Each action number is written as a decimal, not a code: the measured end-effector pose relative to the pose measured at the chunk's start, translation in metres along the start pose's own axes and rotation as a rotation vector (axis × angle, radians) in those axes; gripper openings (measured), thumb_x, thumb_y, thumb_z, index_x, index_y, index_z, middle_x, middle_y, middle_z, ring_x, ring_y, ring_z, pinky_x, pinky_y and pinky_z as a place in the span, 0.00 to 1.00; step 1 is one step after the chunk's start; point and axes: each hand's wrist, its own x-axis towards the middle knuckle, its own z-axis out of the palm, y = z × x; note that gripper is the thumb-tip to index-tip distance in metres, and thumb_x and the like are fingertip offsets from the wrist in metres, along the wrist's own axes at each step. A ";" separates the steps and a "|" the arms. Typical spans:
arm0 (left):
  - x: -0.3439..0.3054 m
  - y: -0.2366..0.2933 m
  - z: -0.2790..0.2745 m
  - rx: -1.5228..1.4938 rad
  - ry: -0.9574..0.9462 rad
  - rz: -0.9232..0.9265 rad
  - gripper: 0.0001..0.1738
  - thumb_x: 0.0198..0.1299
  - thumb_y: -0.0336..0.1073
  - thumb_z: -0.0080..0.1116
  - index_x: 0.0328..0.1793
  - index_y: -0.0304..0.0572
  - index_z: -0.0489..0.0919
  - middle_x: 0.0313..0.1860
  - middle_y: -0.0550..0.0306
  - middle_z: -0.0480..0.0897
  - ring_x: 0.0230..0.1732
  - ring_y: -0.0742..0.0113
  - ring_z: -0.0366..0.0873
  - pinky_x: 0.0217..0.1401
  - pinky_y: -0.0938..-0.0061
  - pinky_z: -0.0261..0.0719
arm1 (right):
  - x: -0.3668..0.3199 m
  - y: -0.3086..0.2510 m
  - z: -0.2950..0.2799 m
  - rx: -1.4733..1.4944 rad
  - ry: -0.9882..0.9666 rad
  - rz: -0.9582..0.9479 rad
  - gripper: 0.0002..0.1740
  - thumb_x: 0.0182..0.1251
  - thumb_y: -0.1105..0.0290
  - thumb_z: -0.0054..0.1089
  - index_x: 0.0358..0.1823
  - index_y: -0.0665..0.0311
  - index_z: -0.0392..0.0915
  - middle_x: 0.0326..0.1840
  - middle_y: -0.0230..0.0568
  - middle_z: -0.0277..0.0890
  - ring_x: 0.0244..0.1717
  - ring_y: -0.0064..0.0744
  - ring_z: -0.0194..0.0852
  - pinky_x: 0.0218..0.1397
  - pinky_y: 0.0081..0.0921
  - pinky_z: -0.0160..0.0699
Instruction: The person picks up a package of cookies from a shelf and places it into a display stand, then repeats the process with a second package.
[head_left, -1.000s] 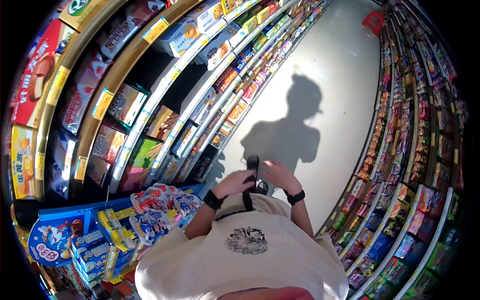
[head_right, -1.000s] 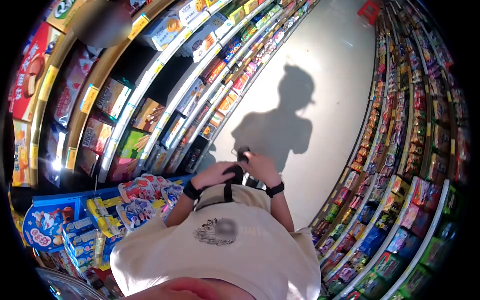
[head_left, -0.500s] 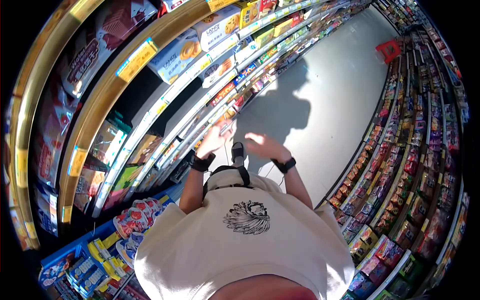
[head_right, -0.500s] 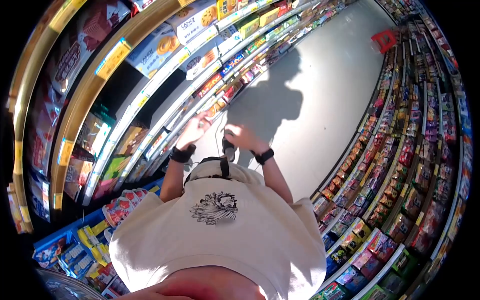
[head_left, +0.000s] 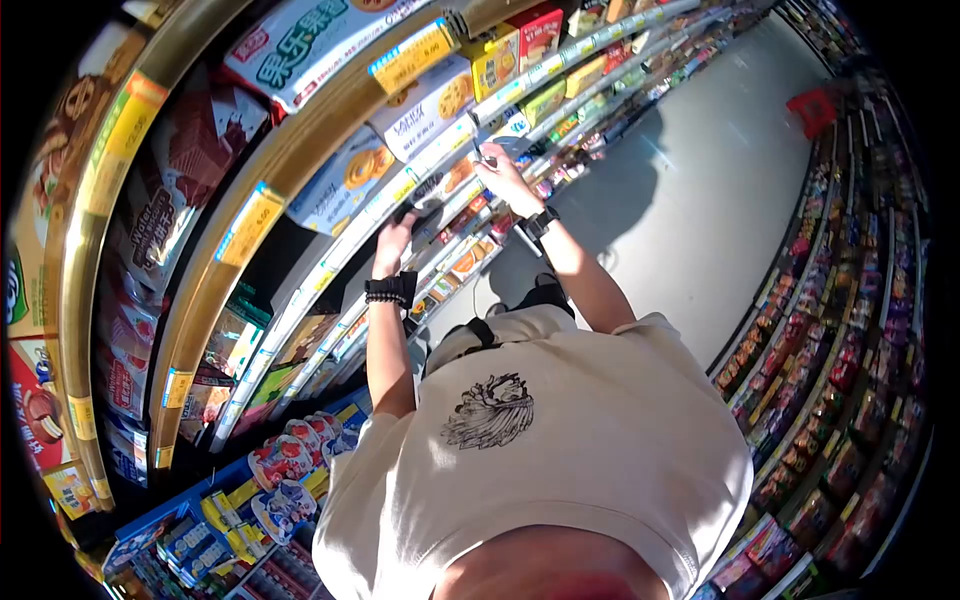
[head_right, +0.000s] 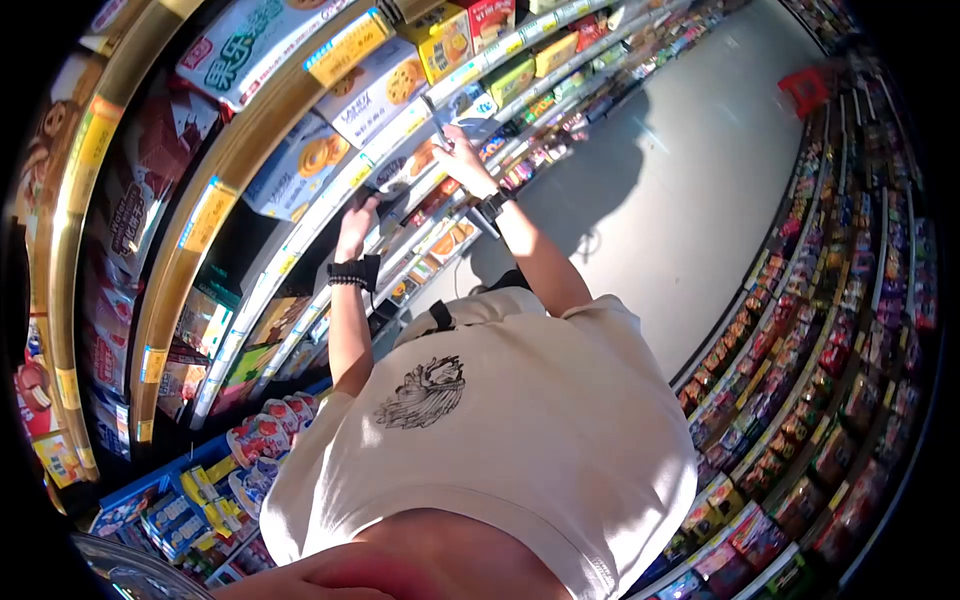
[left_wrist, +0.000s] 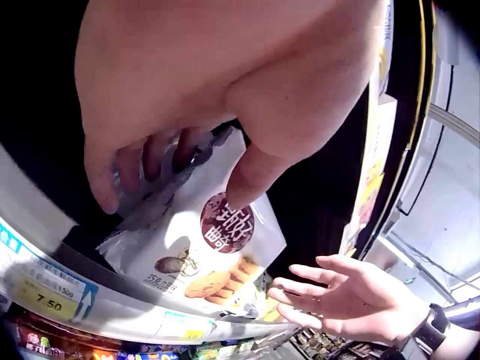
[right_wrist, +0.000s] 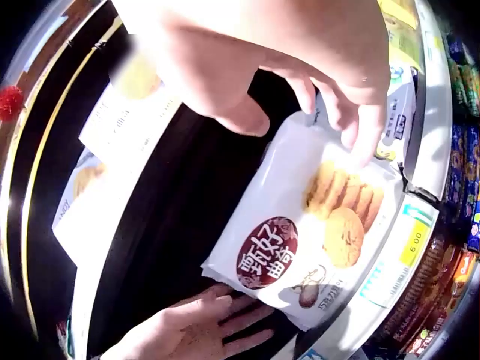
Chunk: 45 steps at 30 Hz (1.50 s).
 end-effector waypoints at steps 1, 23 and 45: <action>0.006 -0.008 0.003 0.008 0.002 -0.119 0.19 0.63 0.37 0.55 0.57 0.33 0.77 0.51 0.52 0.82 0.52 0.64 0.76 0.61 0.72 0.69 | 0.011 0.003 0.002 -0.045 0.064 -0.016 0.29 0.67 0.68 0.58 0.66 0.68 0.62 0.63 0.45 0.68 0.63 0.33 0.66 0.64 0.26 0.67; -0.083 0.016 0.127 -0.311 0.392 -0.353 0.22 0.70 0.45 0.53 0.62 0.36 0.71 0.49 0.59 0.79 0.45 0.74 0.76 0.46 0.78 0.76 | 0.015 0.038 -0.100 0.066 -0.703 0.100 0.13 0.68 0.70 0.58 0.50 0.71 0.74 0.27 0.29 0.75 0.31 0.15 0.72 0.32 0.18 0.71; -0.319 0.001 0.284 -0.633 0.979 -0.324 0.28 0.75 0.52 0.39 0.63 0.32 0.71 0.53 0.57 0.78 0.52 0.74 0.73 0.56 0.78 0.72 | -0.153 0.057 -0.154 0.039 -1.022 0.635 0.20 0.78 0.62 0.45 0.61 0.70 0.69 0.56 0.35 0.73 0.55 0.22 0.68 0.61 0.21 0.66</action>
